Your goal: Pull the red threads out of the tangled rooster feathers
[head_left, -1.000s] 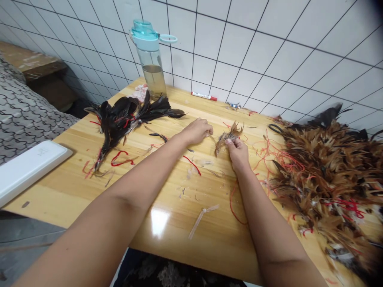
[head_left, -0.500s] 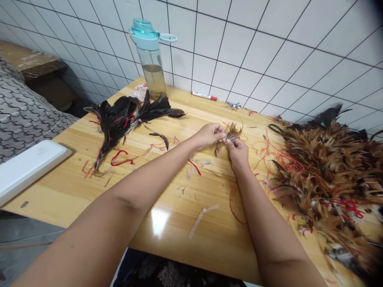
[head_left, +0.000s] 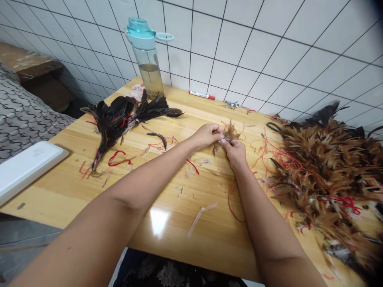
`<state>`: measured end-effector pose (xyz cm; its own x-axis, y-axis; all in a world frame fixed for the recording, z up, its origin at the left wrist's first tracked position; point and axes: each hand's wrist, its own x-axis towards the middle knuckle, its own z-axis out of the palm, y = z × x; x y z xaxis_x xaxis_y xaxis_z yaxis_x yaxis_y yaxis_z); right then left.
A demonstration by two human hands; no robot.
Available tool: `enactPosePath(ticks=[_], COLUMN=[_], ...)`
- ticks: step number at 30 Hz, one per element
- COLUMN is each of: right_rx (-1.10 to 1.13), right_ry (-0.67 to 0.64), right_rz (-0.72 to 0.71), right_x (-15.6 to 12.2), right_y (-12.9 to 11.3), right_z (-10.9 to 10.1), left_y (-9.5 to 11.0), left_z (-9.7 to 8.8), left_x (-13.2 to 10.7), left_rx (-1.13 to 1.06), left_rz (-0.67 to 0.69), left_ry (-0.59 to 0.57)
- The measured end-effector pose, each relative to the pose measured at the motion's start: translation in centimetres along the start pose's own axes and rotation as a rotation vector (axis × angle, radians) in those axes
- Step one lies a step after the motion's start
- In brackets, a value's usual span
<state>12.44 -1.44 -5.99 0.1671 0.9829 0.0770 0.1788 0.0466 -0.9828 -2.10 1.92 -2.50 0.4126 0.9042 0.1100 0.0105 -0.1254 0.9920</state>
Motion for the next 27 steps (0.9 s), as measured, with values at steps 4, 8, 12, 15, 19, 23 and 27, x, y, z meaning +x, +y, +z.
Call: enactPosePath(ticks=[4, 8, 12, 15, 19, 23, 27], right_rx=[-0.025, -0.173, -0.394, -0.603, -0.736, -0.687, -0.533], right_ry=[-0.020, -0.037, -0.073, -0.071, -0.042, 0.011, 0.018], right_rz=[-0.048, -0.095, -0.158, -0.163, -0.209, -0.269, -0.254], right_x=[0.2, 0.4, 0.2, -0.1, -0.2, -0.3, -0.6], right_y=[0.5, 0.6, -0.1, -0.6, -0.4, -0.2, -0.8], right_z=[0.0, -0.3, -0.3, -0.1, 0.1, 0.2, 0.2], left_y=[-0.2, 0.0, 0.2, 0.2, 0.3, 0.5, 0.2], left_z=[-0.3, -0.6, -0.6, -0.3, 0.0, 0.1, -0.3], left_x=[-0.1, -0.2, -0.2, -0.1, -0.1, -0.2, 0.0], left_rx=[-0.126, -0.173, -0.166, -0.080, 0.198, 0.416, 0.355], left_rz=[-0.066, -0.150, -0.175, -0.136, -0.019, 0.049, 0.042], left_ry=[-0.059, -0.082, -0.097, -0.085, -0.045, -0.015, 0.007])
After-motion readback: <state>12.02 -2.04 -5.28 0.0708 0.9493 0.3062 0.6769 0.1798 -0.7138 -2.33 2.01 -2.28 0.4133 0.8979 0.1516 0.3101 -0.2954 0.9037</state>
